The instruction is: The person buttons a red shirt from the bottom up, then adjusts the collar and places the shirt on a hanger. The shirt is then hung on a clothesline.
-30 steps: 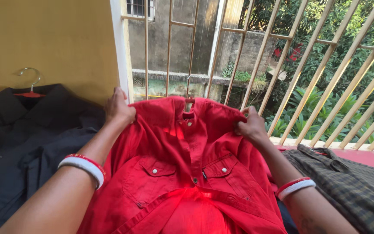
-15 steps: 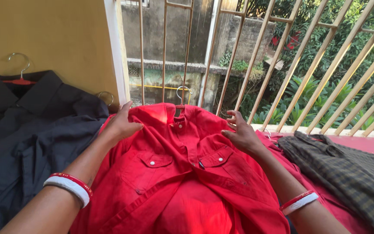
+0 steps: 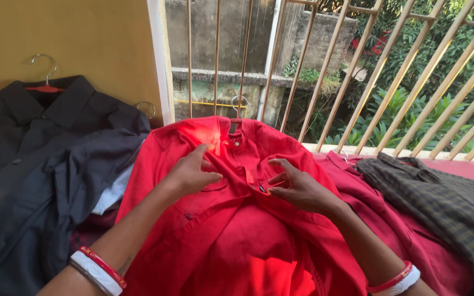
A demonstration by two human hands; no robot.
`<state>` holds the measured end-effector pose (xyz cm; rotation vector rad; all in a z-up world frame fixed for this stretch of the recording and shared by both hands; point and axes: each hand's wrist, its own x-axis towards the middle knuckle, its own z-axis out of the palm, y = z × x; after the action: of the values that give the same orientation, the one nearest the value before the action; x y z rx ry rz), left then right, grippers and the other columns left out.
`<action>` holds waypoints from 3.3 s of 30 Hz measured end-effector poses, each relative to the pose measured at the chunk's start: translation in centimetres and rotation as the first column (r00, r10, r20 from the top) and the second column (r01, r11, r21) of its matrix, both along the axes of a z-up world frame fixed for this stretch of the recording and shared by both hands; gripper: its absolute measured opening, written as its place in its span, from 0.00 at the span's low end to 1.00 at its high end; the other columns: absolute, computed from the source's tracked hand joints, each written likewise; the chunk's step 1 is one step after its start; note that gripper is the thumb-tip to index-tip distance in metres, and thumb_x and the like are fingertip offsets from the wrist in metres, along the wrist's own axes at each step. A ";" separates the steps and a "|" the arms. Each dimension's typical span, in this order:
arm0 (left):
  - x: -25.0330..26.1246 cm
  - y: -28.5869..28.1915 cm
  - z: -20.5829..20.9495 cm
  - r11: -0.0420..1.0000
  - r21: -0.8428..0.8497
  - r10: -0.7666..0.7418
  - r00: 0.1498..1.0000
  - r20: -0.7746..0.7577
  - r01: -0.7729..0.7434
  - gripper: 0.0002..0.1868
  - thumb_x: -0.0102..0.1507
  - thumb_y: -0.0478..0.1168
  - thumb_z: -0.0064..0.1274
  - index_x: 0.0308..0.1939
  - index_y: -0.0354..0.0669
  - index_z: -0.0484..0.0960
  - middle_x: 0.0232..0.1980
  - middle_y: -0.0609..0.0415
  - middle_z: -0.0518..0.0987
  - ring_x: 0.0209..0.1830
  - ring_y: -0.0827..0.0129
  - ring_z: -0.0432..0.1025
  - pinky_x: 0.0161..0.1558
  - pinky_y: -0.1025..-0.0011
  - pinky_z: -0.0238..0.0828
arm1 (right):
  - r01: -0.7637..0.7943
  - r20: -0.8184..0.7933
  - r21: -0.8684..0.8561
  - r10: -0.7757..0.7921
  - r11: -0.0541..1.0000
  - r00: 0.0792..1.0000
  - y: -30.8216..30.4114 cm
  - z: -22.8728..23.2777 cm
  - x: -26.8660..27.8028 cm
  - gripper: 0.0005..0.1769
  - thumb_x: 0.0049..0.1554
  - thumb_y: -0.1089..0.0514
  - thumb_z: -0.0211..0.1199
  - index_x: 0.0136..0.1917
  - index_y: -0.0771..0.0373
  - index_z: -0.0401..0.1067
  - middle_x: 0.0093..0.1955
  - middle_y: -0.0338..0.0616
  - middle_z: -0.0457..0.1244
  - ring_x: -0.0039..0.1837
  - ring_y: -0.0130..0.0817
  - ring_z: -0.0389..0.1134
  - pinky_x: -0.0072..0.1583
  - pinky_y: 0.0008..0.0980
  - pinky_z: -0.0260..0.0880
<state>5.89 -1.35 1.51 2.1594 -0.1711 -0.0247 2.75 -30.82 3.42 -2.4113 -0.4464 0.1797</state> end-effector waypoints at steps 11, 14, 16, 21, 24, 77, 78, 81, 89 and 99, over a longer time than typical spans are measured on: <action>-5.6 0.0 -0.5 0.978 -0.161 -0.156 0.980 -0.120 0.136 0.41 0.54 0.36 0.66 0.71 0.43 0.66 0.36 0.48 0.82 0.32 0.70 0.75 0.32 0.70 0.71 | 0.024 -0.091 0.149 -0.011 0.989 0.996 -4.3 -0.1 -3.3 0.29 0.60 0.56 0.62 0.73 0.55 0.60 0.44 0.42 0.71 0.47 0.23 0.67 0.50 0.29 0.68; -6.7 0.0 -0.6 0.973 -0.145 -0.186 0.982 -0.045 0.177 0.41 0.52 0.34 0.66 0.69 0.41 0.68 0.36 0.48 0.86 0.34 0.73 0.80 0.37 0.75 0.74 | 0.035 -0.120 0.108 -0.022 0.994 0.993 -4.8 0.1 -4.1 0.28 0.58 0.58 0.65 0.71 0.55 0.64 0.41 0.42 0.70 0.43 0.24 0.64 0.46 0.29 0.65; -7.3 0.2 -0.9 0.984 -0.098 -0.151 0.988 -0.032 0.147 0.40 0.51 0.32 0.64 0.68 0.41 0.69 0.36 0.48 0.86 0.34 0.72 0.80 0.37 0.73 0.75 | 0.032 -0.102 0.091 -0.022 0.995 0.995 -4.7 -0.1 -4.8 0.29 0.56 0.59 0.66 0.70 0.54 0.65 0.40 0.42 0.70 0.43 0.24 0.65 0.46 0.29 0.66; -8.2 0.0 -1.6 0.997 -0.055 -0.044 0.998 0.053 0.047 0.34 0.50 0.31 0.61 0.63 0.39 0.74 0.32 0.48 0.86 0.32 0.68 0.80 0.38 0.67 0.75 | 0.163 0.035 0.055 -0.165 0.985 0.986 -3.5 -0.2 -6.4 0.28 0.54 0.60 0.67 0.67 0.51 0.68 0.42 0.38 0.72 0.45 0.25 0.70 0.49 0.30 0.70; -8.3 -0.2 -1.8 0.999 -0.033 -0.020 0.991 0.136 0.024 0.33 0.49 0.32 0.63 0.59 0.39 0.76 0.29 0.50 0.85 0.31 0.67 0.81 0.43 0.70 0.75 | 0.156 0.107 0.018 -0.157 0.988 0.982 -2.6 0.1 -7.2 0.30 0.52 0.60 0.71 0.66 0.51 0.68 0.44 0.38 0.71 0.42 0.22 0.69 0.45 0.27 0.70; -15.2 -8.9 6.3 0.887 -0.444 0.270 0.921 0.280 -0.125 0.27 0.44 0.31 0.65 0.43 0.42 0.69 0.26 0.51 0.82 0.29 0.65 0.81 0.37 0.65 0.78 | 0.168 0.007 0.780 -0.276 0.603 0.961 -0.8 1.7 -12.1 0.33 0.48 0.66 0.72 0.66 0.63 0.64 0.42 0.41 0.68 0.44 0.27 0.69 0.47 0.24 0.69; -15.2 -9.5 5.5 0.893 -0.424 0.277 0.925 0.258 -0.149 0.27 0.44 0.31 0.65 0.43 0.42 0.69 0.26 0.51 0.82 0.29 0.65 0.81 0.37 0.64 0.78 | 0.157 -0.002 0.804 -0.261 0.574 0.965 -0.9 1.5 -12.1 0.34 0.47 0.65 0.73 0.65 0.63 0.64 0.43 0.40 0.68 0.45 0.27 0.70 0.48 0.25 0.70; -15.1 -10.8 2.9 0.905 -0.297 0.378 0.895 0.236 -0.304 0.24 0.46 0.31 0.65 0.42 0.39 0.70 0.25 0.46 0.81 0.28 0.60 0.79 0.37 0.61 0.75 | 0.184 0.003 0.746 -0.280 0.640 0.960 -0.9 0.6 -11.7 0.35 0.46 0.64 0.75 0.65 0.62 0.65 0.42 0.41 0.68 0.43 0.28 0.68 0.45 0.25 0.68; -16.5 -12.0 -0.5 0.818 -0.397 0.468 0.883 0.041 -0.416 0.26 0.48 0.31 0.65 0.45 0.41 0.68 0.28 0.48 0.85 0.29 0.65 0.81 0.37 0.66 0.75 | 0.144 0.188 0.616 -0.322 0.775 0.928 3.3 -1.5 -13.7 0.26 0.49 0.64 0.72 0.60 0.59 0.69 0.39 0.40 0.70 0.39 0.26 0.68 0.41 0.28 0.66; -17.6 -13.1 -0.4 0.648 -0.641 0.473 0.877 -0.086 -0.412 0.23 0.54 0.26 0.61 0.47 0.38 0.66 0.33 0.46 0.86 0.31 0.71 0.80 0.36 0.73 0.78 | 0.085 0.314 0.484 -0.263 0.871 0.912 2.6 -1.4 -13.8 0.26 0.50 0.63 0.71 0.62 0.58 0.68 0.41 0.41 0.74 0.43 0.27 0.75 0.47 0.29 0.69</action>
<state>-11.72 -14.44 1.08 1.4471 0.2806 0.3714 -11.09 -28.27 2.03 -1.9886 -0.3777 -0.4331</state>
